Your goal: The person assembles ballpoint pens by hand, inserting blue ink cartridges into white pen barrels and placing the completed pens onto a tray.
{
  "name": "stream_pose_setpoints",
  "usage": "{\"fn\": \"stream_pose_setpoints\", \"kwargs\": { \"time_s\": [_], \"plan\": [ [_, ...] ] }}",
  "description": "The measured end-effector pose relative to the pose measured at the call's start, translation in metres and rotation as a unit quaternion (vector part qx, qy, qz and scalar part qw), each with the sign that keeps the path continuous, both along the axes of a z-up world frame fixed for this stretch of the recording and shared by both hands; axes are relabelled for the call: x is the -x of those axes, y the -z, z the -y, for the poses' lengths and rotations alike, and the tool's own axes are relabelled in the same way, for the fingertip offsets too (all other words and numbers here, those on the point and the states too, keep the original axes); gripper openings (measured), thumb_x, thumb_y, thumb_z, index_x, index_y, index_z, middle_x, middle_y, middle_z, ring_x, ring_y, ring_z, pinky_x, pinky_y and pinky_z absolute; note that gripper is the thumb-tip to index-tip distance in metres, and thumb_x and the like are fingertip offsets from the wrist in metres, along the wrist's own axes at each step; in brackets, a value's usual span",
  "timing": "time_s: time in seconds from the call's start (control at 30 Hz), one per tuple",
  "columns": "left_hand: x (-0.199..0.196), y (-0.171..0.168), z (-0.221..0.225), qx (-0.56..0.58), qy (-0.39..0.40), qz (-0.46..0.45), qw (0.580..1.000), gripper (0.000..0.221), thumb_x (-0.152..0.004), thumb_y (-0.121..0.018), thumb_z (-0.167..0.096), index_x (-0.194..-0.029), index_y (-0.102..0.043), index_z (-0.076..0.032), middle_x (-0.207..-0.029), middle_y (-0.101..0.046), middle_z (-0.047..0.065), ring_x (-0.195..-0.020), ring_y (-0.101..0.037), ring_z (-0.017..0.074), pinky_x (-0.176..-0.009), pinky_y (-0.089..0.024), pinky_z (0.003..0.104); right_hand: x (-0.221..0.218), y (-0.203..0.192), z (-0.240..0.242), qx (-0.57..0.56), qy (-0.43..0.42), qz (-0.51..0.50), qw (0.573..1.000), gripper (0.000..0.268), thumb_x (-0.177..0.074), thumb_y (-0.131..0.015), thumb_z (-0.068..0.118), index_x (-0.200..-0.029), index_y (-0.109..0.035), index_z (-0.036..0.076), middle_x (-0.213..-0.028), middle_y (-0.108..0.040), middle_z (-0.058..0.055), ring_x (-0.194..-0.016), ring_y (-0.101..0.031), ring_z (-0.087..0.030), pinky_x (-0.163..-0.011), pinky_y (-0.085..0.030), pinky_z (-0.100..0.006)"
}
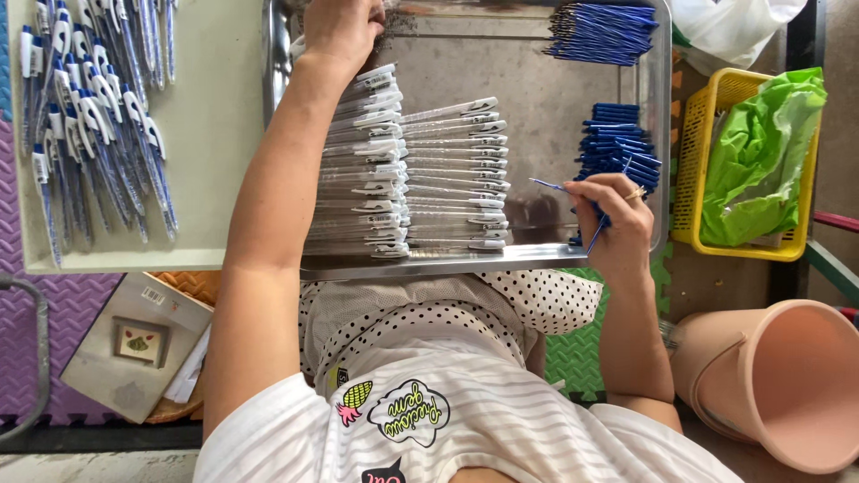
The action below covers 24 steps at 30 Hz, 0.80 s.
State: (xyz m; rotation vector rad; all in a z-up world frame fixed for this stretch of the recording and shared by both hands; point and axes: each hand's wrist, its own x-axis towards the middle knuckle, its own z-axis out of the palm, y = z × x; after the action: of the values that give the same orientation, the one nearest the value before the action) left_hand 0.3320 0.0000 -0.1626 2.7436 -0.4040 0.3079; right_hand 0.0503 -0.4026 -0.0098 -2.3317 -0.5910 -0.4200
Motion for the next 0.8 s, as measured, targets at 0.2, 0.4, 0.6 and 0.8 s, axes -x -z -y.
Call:
{"fn": "stream_pose_setpoints", "kwargs": {
  "time_s": [0.2, 0.4, 0.6, 0.8],
  "plan": [
    [0.040, -0.053, -0.002, 0.053, 0.059, -0.069, 0.994, 0.019, -0.090, -0.094, -0.019, -0.093, -0.078, -0.010, -0.086, -0.079, 0.010, -0.079, -0.076, 0.0252, -0.073, -0.065, 0.041, -0.025, -0.012, 0.023, 0.005, 0.010, 0.020, 1.000, 0.006, -0.112, -0.074, -0.007, -0.117, -0.074, -0.006, -0.110, -0.070, -0.021, -0.099, -0.068, -0.032, -0.083, -0.056, -0.042],
    [0.035, -0.051, 0.002, -0.005, 0.048, -0.151, 0.987, 0.014, -0.093, -0.081, -0.015, -0.091, -0.086, -0.028, -0.102, -0.079, 0.008, -0.101, -0.070, 0.0321, -0.084, -0.058, 0.052, -0.025, -0.024, 0.023, -0.009, 0.034, 0.021, 0.999, 0.006, -0.118, -0.070, -0.002, -0.121, -0.075, -0.001, -0.113, -0.067, -0.019, -0.101, -0.067, -0.031, -0.090, -0.052, -0.041],
    [0.014, -0.011, 0.003, -0.022, 0.021, -0.105, 0.994, 0.016, -0.084, -0.084, -0.012, -0.081, -0.082, -0.028, -0.090, -0.078, 0.003, -0.084, -0.074, 0.0316, -0.068, -0.060, 0.050, -0.052, -0.014, 0.038, -0.005, 0.011, 0.040, 0.999, 0.005, -0.117, -0.069, -0.005, -0.120, -0.073, -0.004, -0.112, -0.071, -0.019, -0.106, -0.066, -0.032, -0.092, -0.052, -0.044],
    [0.023, -0.029, 0.005, -0.058, 0.013, -0.053, 0.997, 0.007, -0.091, -0.084, -0.015, -0.090, -0.080, -0.020, -0.094, -0.077, 0.015, -0.080, -0.076, 0.0367, -0.062, -0.063, 0.052, -0.148, 0.034, 0.072, 0.112, 0.024, 0.080, 0.990, 0.014, -0.107, -0.077, -0.011, -0.117, -0.076, -0.001, -0.114, -0.074, -0.019, -0.104, -0.069, -0.037, -0.092, -0.049, -0.050]
  ]
}}
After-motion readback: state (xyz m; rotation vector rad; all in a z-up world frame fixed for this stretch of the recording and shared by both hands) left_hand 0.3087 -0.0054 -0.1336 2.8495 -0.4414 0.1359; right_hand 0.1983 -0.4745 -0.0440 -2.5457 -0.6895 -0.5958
